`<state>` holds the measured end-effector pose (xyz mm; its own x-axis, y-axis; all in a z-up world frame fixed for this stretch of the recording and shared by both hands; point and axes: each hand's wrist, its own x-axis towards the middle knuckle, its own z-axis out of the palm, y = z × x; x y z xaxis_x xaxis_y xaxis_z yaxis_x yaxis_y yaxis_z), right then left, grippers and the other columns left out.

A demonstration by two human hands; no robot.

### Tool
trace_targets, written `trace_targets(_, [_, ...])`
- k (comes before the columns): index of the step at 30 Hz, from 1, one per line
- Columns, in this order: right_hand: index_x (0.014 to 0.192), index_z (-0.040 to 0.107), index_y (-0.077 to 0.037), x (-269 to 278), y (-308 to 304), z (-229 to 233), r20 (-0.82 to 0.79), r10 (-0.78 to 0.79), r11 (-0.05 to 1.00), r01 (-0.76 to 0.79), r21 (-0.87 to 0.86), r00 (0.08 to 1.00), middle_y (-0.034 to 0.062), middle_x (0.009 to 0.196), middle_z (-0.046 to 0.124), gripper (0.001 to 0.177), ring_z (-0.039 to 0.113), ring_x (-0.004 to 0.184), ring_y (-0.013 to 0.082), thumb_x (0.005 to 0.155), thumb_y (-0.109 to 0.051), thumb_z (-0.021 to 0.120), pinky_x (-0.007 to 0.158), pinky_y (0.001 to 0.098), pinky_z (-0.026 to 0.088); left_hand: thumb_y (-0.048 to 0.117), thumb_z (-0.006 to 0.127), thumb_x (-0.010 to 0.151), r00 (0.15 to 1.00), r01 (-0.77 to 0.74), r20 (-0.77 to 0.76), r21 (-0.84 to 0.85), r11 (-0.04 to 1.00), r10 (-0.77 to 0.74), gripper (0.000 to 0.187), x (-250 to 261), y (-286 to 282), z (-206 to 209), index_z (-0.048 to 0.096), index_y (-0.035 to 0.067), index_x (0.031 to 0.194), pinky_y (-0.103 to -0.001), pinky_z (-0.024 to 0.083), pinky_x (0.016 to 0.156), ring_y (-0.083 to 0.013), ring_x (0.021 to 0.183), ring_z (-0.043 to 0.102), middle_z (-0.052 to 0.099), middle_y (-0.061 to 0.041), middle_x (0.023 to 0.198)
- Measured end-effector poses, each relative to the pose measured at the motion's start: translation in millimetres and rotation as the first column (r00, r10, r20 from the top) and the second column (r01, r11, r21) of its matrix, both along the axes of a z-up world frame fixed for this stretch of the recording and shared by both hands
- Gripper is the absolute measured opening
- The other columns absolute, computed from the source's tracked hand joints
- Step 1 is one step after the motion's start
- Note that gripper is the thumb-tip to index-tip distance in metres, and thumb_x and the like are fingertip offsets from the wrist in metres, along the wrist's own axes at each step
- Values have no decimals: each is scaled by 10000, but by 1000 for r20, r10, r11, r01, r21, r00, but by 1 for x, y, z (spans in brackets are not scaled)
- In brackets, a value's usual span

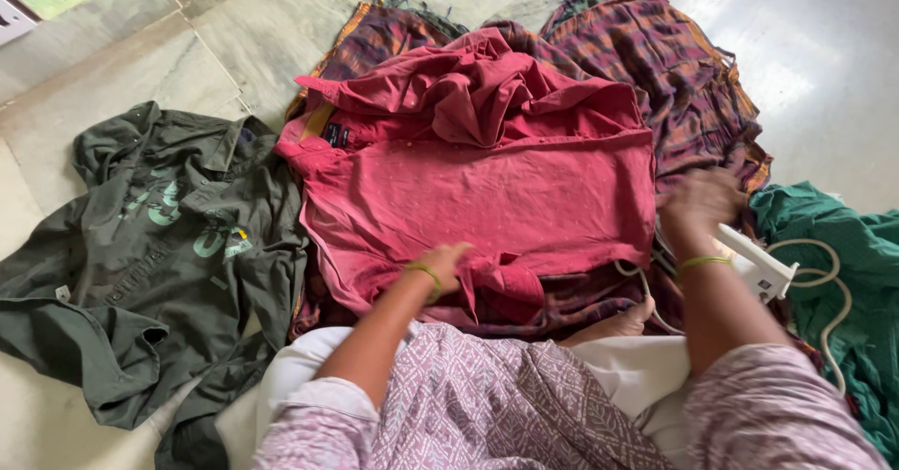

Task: The person irons a red shirt laid out on a patterned cloth on the floor. They smooth the fabric with their hands and use a white electric iron to press the shirt, moving it back and forth across the surface.

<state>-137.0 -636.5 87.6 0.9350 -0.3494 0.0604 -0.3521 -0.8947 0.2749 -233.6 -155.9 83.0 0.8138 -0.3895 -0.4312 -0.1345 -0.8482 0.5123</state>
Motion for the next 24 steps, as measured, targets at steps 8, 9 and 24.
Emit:
trace_targets(8, [1288,761,-193,-40,-85,2,-324,-230,887,335,317,917,113,1295,732,605,676,1196,334,769,-488,858,950,482,549,172,708,727,975,221,42,-200,954,-217,376,-12,-19,-46,761,105,1093,-422,549,925,-332,1075,682,717,-172,1143])
trace_targets(9, [1280,763,-208,-46,-93,6,-326,-222,876,335,348,919,102,1266,747,627,686,1176,324,730,-480,892,938,474,552,216,731,727,992,125,40,-269,955,-119,356,-8,-3,-38,772,115,1066,-410,559,894,-310,1015,703,738,-165,1078])
trace_targets(24, [1084,767,-145,-32,93,146,-70,78,851,-30,525,994,127,886,790,530,766,790,282,816,-602,778,705,443,573,613,878,716,845,-535,240,392,749,478,1234,15,87,-4,165,170,1621,-494,172,1219,-393,1532,122,93,-220,1658])
